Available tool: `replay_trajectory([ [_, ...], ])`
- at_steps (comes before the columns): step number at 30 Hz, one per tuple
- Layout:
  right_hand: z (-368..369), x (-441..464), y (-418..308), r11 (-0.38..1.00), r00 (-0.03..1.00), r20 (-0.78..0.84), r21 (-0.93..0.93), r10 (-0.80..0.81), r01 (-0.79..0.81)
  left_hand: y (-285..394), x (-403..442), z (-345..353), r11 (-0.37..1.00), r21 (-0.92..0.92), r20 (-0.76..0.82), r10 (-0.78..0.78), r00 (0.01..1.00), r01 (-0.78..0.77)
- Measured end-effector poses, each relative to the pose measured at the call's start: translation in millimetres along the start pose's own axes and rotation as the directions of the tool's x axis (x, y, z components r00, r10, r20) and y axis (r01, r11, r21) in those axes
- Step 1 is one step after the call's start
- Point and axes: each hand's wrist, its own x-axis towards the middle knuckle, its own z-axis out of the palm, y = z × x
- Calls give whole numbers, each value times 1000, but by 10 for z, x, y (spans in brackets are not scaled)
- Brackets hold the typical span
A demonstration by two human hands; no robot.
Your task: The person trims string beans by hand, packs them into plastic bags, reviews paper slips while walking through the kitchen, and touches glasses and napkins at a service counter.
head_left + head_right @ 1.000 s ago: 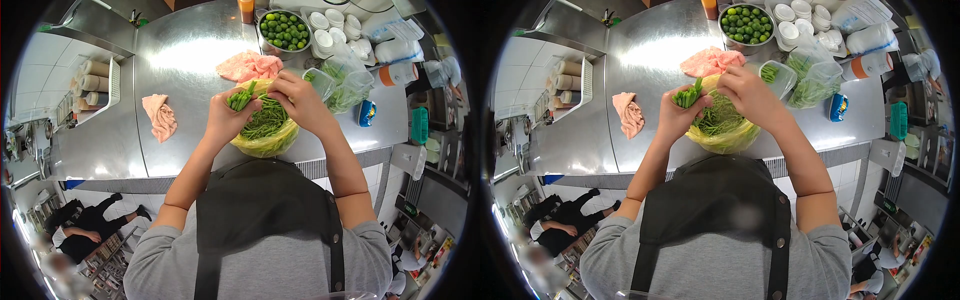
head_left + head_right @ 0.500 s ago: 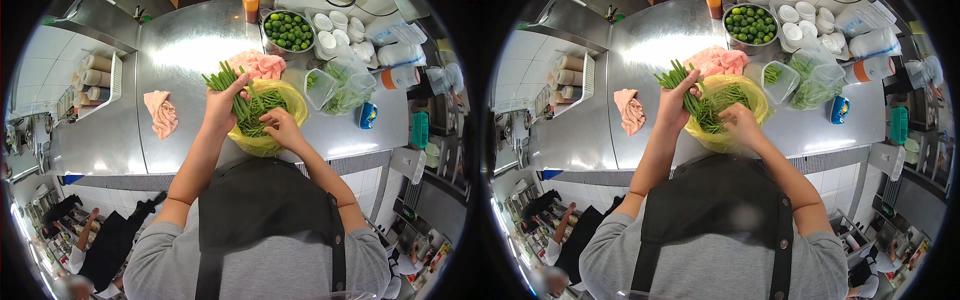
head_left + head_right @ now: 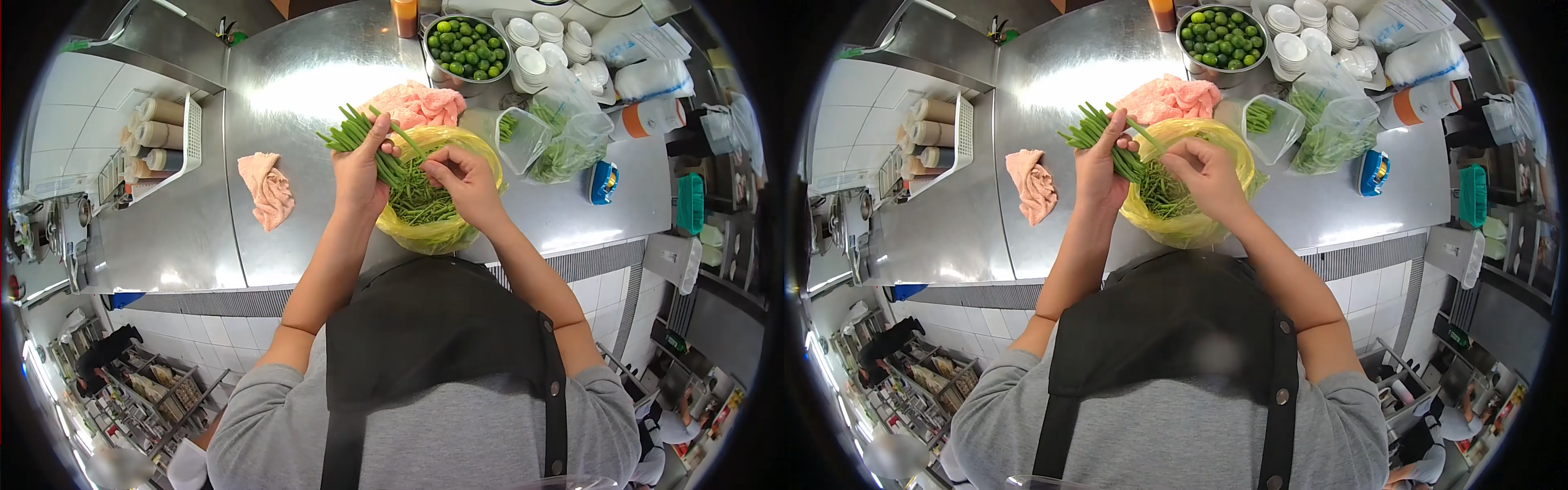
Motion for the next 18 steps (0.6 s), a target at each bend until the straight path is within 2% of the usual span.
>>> replay_trajectory([
  [1,11,31,15,994,1000,-17,-111,-20,18,-17,-12,-10,998,23,-1,57,998,-57],
  [2,7,58,11,994,1000,-20,-109,-19,17,-31,-25,-22,992,46,-1,114,993,-114],
  [3,7,88,-58,932,990,-42,-345,-134,111,-54,-45,-28,993,47,1,112,994,-112],
  [4,-5,119,-93,805,968,-35,-563,-247,185,-91,-76,-32,974,146,41,167,985,-171],
  [5,-32,175,-63,805,968,-37,-564,-247,184,-130,-100,-40,942,241,87,218,972,-233],
  [8,-158,341,125,755,936,-114,-628,-333,191,-141,-150,-31,935,188,135,279,951,-301],
  [10,-265,383,168,775,981,-117,-630,-153,45,-93,-147,15,923,177,147,319,936,-342],
  [11,-300,385,192,774,982,-112,-632,-151,47,-50,-141,14,959,129,132,237,963,-253],
  [12,-308,383,171,739,997,-75,-673,-23,-34,-17,-133,-3,983,82,120,152,981,-163],
  [13,-312,383,162,692,993,-45,-713,108,-108,-3,-115,-32,983,82,115,155,981,-165],
  [14,-321,399,260,693,993,-41,-714,108,-104,-3,-86,-67,999,19,68,49,996,-50],
  [15,-333,428,445,647,999,-18,-762,-48,17,-18,-59,-93,997,-49,31,-61,998,62],
  [16,-331,446,537,581,979,14,-804,-201,130,-60,-35,-119,995,-57,45,-79,996,82],
  [18,-362,459,653,595,971,69,-780,-230,196,-156,-61,-139,989,-77,45,-124,991,127],
])
